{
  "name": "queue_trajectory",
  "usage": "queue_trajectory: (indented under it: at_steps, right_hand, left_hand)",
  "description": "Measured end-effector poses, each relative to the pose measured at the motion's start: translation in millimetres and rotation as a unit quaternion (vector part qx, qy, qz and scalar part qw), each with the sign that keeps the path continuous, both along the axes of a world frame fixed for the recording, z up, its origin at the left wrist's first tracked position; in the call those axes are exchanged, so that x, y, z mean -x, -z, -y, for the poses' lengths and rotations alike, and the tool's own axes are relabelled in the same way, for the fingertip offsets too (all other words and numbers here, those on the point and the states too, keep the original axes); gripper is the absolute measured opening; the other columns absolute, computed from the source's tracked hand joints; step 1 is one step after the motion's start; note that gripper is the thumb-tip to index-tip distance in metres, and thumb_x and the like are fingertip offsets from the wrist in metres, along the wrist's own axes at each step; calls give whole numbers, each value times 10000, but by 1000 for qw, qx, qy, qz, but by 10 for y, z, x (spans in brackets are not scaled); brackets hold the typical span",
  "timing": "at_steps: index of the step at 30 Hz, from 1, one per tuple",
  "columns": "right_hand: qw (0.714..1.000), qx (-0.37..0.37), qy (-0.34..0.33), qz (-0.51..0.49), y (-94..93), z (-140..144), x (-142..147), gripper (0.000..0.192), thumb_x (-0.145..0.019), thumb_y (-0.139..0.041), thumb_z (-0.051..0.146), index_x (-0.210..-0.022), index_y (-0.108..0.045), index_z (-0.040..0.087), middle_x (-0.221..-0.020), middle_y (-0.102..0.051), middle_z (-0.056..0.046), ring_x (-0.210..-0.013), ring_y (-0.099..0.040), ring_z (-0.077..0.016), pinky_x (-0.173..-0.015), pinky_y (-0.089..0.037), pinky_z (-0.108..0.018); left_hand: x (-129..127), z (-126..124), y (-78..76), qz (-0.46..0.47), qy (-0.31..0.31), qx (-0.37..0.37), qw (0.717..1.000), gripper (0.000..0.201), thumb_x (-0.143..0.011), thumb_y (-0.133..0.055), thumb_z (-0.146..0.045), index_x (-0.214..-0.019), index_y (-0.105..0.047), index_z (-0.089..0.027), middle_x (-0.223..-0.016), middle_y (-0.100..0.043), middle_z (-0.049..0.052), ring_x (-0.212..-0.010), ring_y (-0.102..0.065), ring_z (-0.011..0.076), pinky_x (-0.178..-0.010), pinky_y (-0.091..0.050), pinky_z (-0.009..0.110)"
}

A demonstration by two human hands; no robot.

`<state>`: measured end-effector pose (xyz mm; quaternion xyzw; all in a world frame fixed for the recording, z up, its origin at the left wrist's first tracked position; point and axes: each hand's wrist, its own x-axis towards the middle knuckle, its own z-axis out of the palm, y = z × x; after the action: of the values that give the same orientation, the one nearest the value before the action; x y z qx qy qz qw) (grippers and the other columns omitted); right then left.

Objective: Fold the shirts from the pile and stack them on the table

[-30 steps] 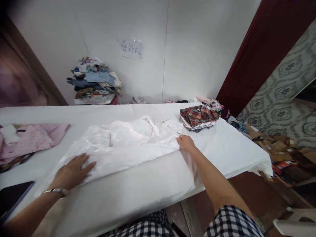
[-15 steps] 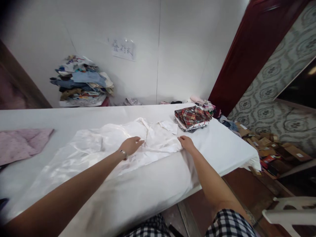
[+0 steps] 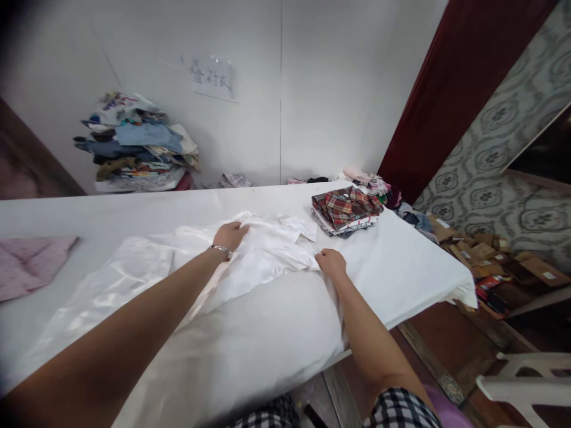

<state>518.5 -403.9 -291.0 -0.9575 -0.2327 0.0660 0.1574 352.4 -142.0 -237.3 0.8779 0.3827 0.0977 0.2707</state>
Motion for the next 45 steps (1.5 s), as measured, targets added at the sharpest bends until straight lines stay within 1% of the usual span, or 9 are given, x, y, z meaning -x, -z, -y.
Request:
queue_trajectory:
  at_steps: [3, 6, 9, 16, 22, 27, 34, 39, 45]
  right_hand:
    - [1000, 10, 14, -10, -20, 27, -10, 283, -810, -485, 356, -719, -718, 222, -867, -732, -82, -812, -644, -221, -553, -332, -267]
    - [999, 23, 30, -6, -20, 99, -24, 277, -802, -503, 364, -729, -726, 216, -866, -735, -99, -800, -658, -236, -564, -363, -276]
    - [999, 31, 36, 12, -14, 160, -18, 280, -810, -506, 362, -732, -726, 208, -870, -737, -117, -788, -665, -241, -570, -384, -285]
    - [996, 41, 68, 29, -2, 258, -30, 331, -856, -436, 358, -801, -726, 208, -945, -729, -141, -860, -663, -267, -625, -429, -317]
    - [992, -56, 68, 87, 22, 361, 33, 409, -859, -462, 356, -1138, -675, 148, -1132, -684, -171, -1048, -623, -303, -833, -485, -402]
    - [944, -221, -149, 192, 58, 239, 357, 422, -903, -431, 416, -1162, -652, 167, -1239, -644, -155, -1196, -546, -279, -986, -456, -416]
    - [989, -5, -120, 85, 18, -37, 374, 405, -894, -469, 321, -1208, -650, 141, -1161, -702, -149, -1084, -636, -318, -924, -465, -411]
    - [991, 9, -110, 77, 24, -49, 281, 390, -930, -417, 352, -1155, -678, 169, -1149, -707, -147, -1048, -655, -317, -830, -492, -378]
    - [983, -48, -139, 114, 202, -46, 297, 401, -869, -475, 255, -1206, -648, 124, -1245, -661, -163, -1154, -609, -312, -987, -462, -431]
  left_hand:
    - [134, -33, 171, -20, 9, 46, 999, 379, -921, -421, -448, -886, -677, -170, -858, -747, 83, -718, -674, 191, -635, -478, 282]
    - [393, -3, 286, -6, 9, 46, 999, 382, -926, -417, -446, -1027, -677, -185, -1026, -748, 81, -845, -689, 193, -746, -509, 287]
    - [790, 62, 308, 23, 39, -27, 999, 399, -903, -462, -438, -1183, -632, -210, -1138, -717, 74, -955, -674, 208, -868, -506, 318]
    - [1906, 342, 550, 80, 237, -212, 945, 389, -913, -469, -489, -1059, -710, -221, -1088, -718, 100, -1010, -665, 258, -900, -532, 405]
    - [2588, 273, 693, 40, 148, -182, 971, 480, -880, -447, -571, -1116, -713, -248, -1235, -682, 94, -1147, -625, 289, -1001, -498, 426]
    - [2843, -78, 599, 4, 12, -222, 975, 500, -919, -344, -462, -1157, -677, -175, -1282, -652, 140, -1224, -572, 280, -1091, -412, 419]
    - [2874, -394, 446, -177, -133, -171, 960, 486, -900, -417, -367, -1299, -574, -137, -1280, -642, 171, -1198, -577, 328, -965, -452, 450]
    - [2912, -335, 397, -194, -135, -151, 960, 359, -894, -390, -287, -1037, -695, -163, -1048, -730, 135, -1024, -654, 295, -862, -473, 397]
    - [3061, -206, 539, -71, -135, -255, 955, 473, -910, -402, -352, -1280, -588, -122, -1307, -626, 185, -1220, -558, 332, -1000, -432, 477]
